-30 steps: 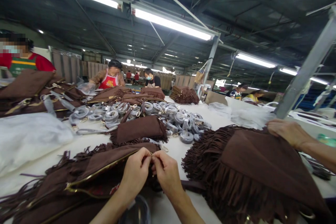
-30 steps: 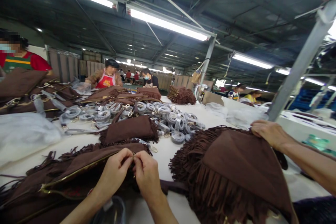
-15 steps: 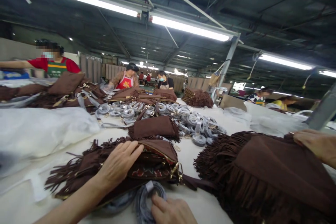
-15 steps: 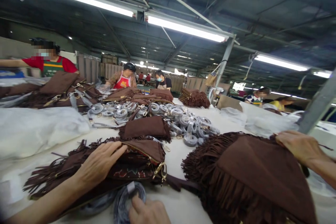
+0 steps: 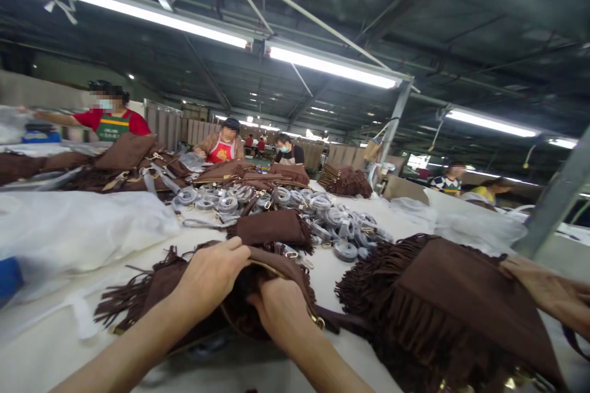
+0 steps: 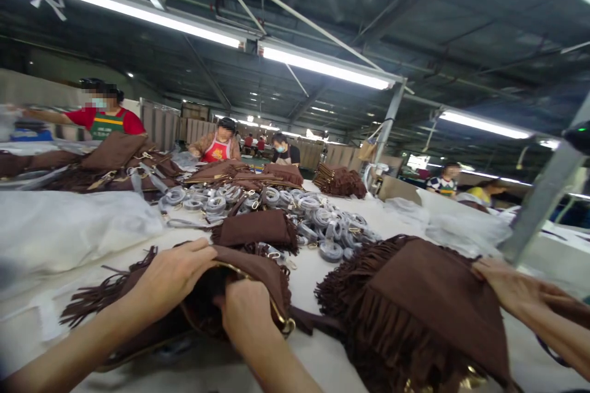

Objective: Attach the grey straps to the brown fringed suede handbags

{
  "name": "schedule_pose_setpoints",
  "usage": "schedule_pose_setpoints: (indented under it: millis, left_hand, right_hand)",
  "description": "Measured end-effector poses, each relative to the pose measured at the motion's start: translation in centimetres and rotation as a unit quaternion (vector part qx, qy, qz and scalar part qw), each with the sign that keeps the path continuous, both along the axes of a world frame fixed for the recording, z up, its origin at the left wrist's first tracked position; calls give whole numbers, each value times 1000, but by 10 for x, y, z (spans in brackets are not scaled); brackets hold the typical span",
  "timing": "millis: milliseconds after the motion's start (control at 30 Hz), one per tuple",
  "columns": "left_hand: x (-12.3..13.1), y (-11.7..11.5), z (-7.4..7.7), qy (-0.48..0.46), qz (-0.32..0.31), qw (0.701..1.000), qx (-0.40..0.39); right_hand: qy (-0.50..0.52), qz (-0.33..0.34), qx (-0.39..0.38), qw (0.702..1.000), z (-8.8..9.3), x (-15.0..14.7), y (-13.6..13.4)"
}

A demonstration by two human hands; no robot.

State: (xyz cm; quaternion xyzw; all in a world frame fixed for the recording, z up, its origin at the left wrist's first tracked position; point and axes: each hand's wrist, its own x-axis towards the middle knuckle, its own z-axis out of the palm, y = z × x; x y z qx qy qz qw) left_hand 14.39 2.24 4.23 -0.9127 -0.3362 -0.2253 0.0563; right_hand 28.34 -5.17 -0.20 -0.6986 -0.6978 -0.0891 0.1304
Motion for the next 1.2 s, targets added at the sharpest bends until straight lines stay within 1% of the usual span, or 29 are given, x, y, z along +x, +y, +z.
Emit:
schedule_pose_setpoints:
  millis: [33,100,167,233,267,333,400,467,533,567,667,733,833,900,933,967,1000,1067,1133,1167,1200]
  left_hand:
    - [-1,0,-1,-9,-10,1000,-25]
    - [-9,7,-7,-37,-30,995,-85]
    - [-26,18,-15,-75,-55,981,-170]
    - [-51,26,-24,-117,-65,957,-259]
    - [-65,28,-28,-134,-56,946,-291]
    - [-92,24,-33,-151,-24,933,-325]
    - [-111,14,-37,-144,-3,929,-341]
    - [-121,3,-41,-132,-4,925,-355]
    - [-123,-4,-45,-136,-13,923,-359]
    - [-122,-6,-48,-145,-23,922,-357]
    - [-116,-8,-51,-178,-59,911,-367]
    - [-113,-7,-51,-191,-65,901,-384]
    - [-112,-8,-49,-202,-42,897,-392]
    - [-111,-10,-48,-203,-30,901,-381]
    - [-111,-12,-48,-201,-30,907,-369]
    - [-111,-14,-49,-195,-32,915,-353]
    - [-111,-15,-50,-186,-35,925,-330]
    - [-113,-16,-53,-167,-37,950,-262]
    - [-115,-15,-57,-161,-35,968,-191]
    - [-116,-13,-60,-161,-35,971,-170]
    - [-116,-11,-62,-165,-39,971,-168]
  right_hand:
    - [-5,-8,-8,1000,-3,-4,14]
    - [-9,8,-27,1000,-14,-9,35]
    - [-10,47,-43,998,-27,-10,39]
    - [-26,92,-33,995,-38,-2,29]
    - [-42,115,-14,992,-43,6,20]
    - [-59,153,36,986,-51,24,0]
    - [-47,154,90,983,-54,40,-18]
    - [-3,128,126,984,-52,45,-32]
    - [63,116,121,984,-47,36,-39]
    - [96,126,105,982,-43,27,-41]
    - [183,185,63,964,-33,-14,-42]
    - [250,200,43,947,-30,-43,-40]
    - [372,172,24,912,-32,-80,-33]
    - [435,140,36,889,-34,-97,-24]
    - [450,125,49,883,-34,-103,-20]
    - [450,110,64,884,-34,-109,-15]
    - [436,96,79,891,-32,-113,-11]
    - [378,76,86,919,-27,-119,-7]
    - [301,62,49,950,-19,-122,-6]
    - [264,56,23,963,-15,-123,-6]
    - [230,53,-2,972,-12,-124,-7]
